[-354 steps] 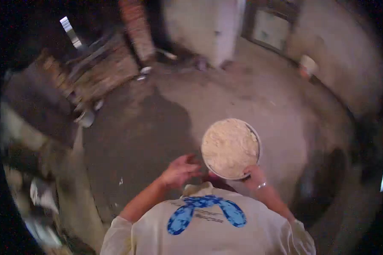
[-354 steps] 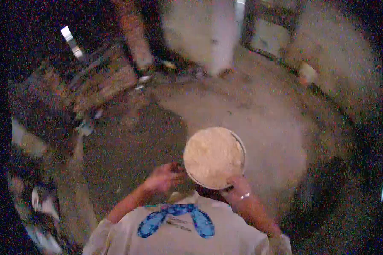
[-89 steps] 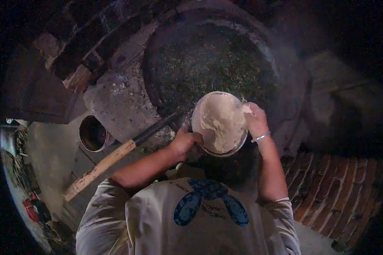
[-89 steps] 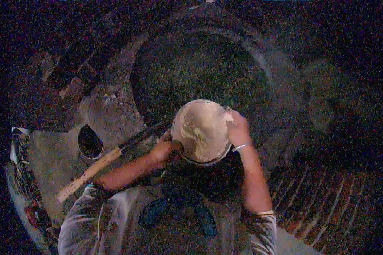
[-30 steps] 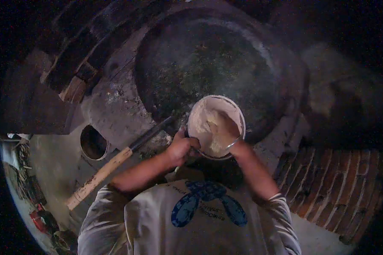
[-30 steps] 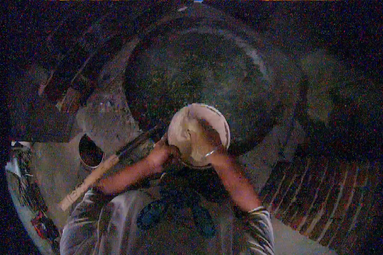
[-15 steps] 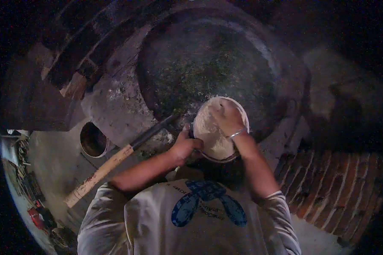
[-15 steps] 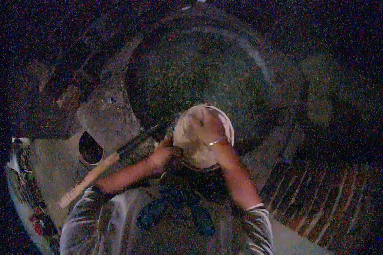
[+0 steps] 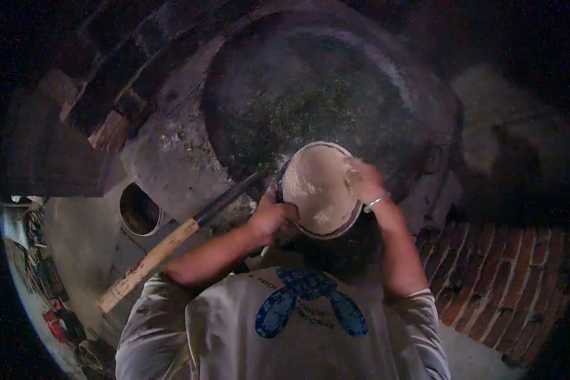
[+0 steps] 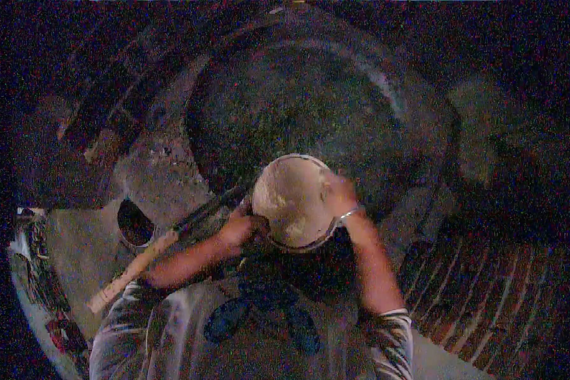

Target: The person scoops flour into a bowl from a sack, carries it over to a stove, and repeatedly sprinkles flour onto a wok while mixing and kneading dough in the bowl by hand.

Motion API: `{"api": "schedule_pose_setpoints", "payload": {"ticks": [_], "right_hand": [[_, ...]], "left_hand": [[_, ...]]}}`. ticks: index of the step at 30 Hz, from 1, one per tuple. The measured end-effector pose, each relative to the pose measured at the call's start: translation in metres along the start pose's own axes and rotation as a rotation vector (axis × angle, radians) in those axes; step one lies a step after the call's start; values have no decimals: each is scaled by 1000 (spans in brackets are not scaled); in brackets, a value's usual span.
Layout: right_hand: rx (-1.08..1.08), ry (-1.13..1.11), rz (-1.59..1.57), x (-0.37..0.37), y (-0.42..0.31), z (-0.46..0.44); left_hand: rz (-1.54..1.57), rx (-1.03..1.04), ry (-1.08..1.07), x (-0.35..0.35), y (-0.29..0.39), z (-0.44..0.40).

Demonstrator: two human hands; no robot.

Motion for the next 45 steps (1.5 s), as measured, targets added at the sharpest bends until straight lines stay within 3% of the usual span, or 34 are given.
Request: {"api": "schedule_pose_setpoints", "payload": {"ticks": [2, 5, 7, 9, 10, 12, 13, 15, 17, 22, 25, 27, 29, 30, 33, 34, 38, 41, 42, 44, 45], "right_hand": [[-452, 222, 323, 21, -42, 1], [-264, 154, 215, 30, -84, -4], [-287, 127, 62, 17, -73, -27], [129, -116, -662, -1, -58, -30], [133, -109, -669, -19, -62, -32], [75, -182, -1341, -42, -78, -37], [76, -174, -1349, -54, -88, -41], [-217, -151, -1333, -94, -123, -55], [-146, 63, -1205, -134, -118, -81], [23, 111, -1166, -197, -107, -140], [14, 280, -1170, -231, -71, -185], [-28, 242, -1150, -248, -92, -187], [-98, 227, -839, -269, -98, -197], [-195, 270, -989, -271, -102, -199], [-273, 275, -939, -273, -92, -200], [-213, 294, -1124, -271, -77, -204], [-285, 386, -1366, -244, -58, -174], [-212, 135, -834, -183, -73, -120], [-149, -15, -917, -156, -78, -100], [-60, -205, -503, -107, -81, -68], [-237, -179, -292, -92, -103, -48]], "left_hand": [[-16, -69, 4, -8, 9, 7], [-35, -107, -5, -10, 34, 17], [-54, -135, 84, -4, 57, 29], [-57, -153, 57, -2, 69, 28], [-53, -165, 33, -1, 75, 27], [-61, -195, -4, -3, 86, 21], [-63, -218, -37, -1, 91, 18], [-56, -215, -8, 4, 109, 10], [-48, -212, 21, 6, 120, -2], [50, -86, 58, 13, 144, -38], [73, -83, 38, 22, 153, -57], [91, -78, 46, 28, 158, -68], [109, -72, 54, 29, 158, -80], [91, -100, 20, 29, 153, -87], [75, -132, -10, 31, 139, -97], [76, -138, -9, 32, 133, -97], [107, -124, -28, 38, 108, -86], [59, -123, 33, 44, 93, -61], [60, -121, 9, 47, 88, -53], [59, -118, -15, 49, 76, -35], [73, -115, -38, 49, 70, -26]]}}
Point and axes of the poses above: each hand's wrist, its own z-axis away from the middle knuckle, its own x-axis out of the palm, y = z × x, the point moved 7 cm from there along -z, towards the middle knuckle, and after that the axes turned 8 degrees about -y, right-handed, at the moved point
